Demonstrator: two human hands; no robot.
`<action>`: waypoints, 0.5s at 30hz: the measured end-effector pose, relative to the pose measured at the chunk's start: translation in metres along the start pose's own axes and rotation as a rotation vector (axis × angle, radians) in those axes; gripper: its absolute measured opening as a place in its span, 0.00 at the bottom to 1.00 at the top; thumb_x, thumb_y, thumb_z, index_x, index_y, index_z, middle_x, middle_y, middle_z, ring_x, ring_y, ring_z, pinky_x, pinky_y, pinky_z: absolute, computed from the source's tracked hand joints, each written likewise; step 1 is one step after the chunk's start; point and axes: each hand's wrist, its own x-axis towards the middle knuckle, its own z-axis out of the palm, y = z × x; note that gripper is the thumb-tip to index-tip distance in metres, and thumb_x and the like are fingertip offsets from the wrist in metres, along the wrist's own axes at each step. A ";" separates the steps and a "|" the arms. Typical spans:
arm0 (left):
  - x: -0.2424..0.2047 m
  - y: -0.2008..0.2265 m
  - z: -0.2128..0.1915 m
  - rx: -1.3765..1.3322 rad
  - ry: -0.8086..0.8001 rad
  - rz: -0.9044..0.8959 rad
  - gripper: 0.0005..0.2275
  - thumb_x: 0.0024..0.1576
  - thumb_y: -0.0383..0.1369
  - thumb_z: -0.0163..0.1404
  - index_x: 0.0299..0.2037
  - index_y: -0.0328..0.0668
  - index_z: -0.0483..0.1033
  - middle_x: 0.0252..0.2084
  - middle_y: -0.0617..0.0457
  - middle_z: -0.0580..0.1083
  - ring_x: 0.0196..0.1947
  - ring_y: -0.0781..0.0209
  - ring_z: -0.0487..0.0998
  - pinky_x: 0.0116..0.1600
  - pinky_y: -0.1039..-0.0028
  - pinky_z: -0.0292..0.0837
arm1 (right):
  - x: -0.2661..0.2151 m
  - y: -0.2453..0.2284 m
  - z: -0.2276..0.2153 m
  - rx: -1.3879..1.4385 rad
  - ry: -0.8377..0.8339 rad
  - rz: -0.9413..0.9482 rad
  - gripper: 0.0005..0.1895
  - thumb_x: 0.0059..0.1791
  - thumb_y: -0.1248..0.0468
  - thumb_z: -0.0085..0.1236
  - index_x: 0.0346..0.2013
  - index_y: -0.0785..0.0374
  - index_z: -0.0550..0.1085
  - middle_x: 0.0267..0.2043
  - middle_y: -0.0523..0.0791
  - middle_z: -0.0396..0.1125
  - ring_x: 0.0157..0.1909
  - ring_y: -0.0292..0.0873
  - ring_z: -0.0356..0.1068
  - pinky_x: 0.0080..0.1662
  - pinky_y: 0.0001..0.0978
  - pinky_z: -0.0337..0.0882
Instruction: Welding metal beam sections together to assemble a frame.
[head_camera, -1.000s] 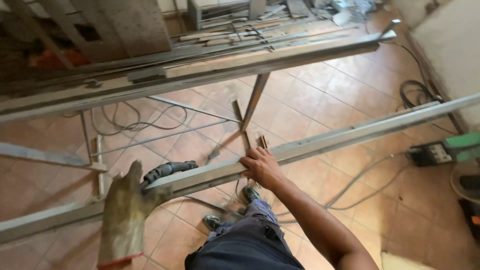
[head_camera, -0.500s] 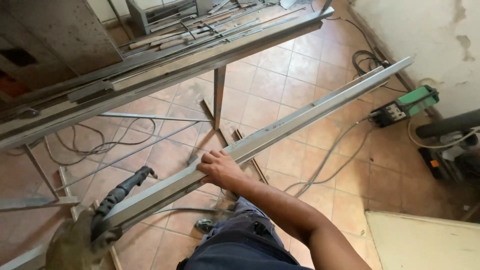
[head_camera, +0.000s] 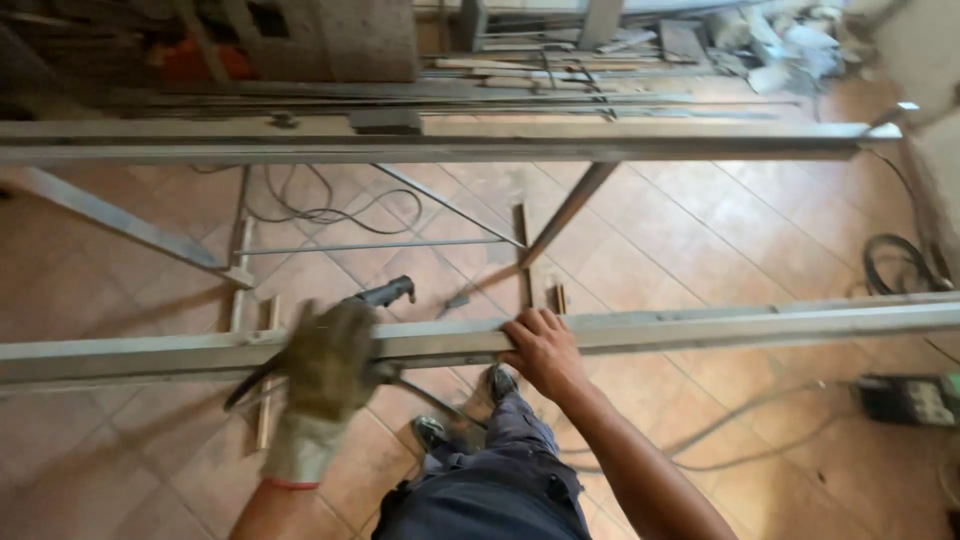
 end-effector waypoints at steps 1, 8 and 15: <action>0.005 0.011 0.014 0.014 0.024 0.141 0.21 0.47 0.50 0.53 0.47 0.53 0.72 0.45 0.54 0.69 0.46 0.51 0.75 0.57 0.49 0.68 | -0.001 0.000 -0.001 0.002 -0.028 0.023 0.24 0.43 0.40 0.63 0.47 0.48 0.75 0.40 0.41 0.63 0.45 0.48 0.66 0.47 0.39 0.67; 0.021 0.061 0.045 -0.175 -0.036 0.052 0.27 0.41 0.50 0.63 0.51 0.53 0.78 0.49 0.54 0.77 0.52 0.53 0.79 0.65 0.52 0.62 | -0.002 0.023 0.010 0.035 -0.101 -0.044 0.25 0.43 0.42 0.66 0.49 0.47 0.75 0.40 0.40 0.63 0.45 0.48 0.67 0.48 0.36 0.70; 0.024 0.074 0.042 -0.331 0.061 -0.237 0.11 0.57 0.36 0.51 0.45 0.41 0.81 0.46 0.46 0.79 0.49 0.46 0.79 0.68 0.58 0.59 | 0.001 0.051 0.018 0.112 -0.166 -0.102 0.26 0.39 0.45 0.70 0.48 0.48 0.77 0.39 0.40 0.67 0.43 0.49 0.71 0.48 0.39 0.73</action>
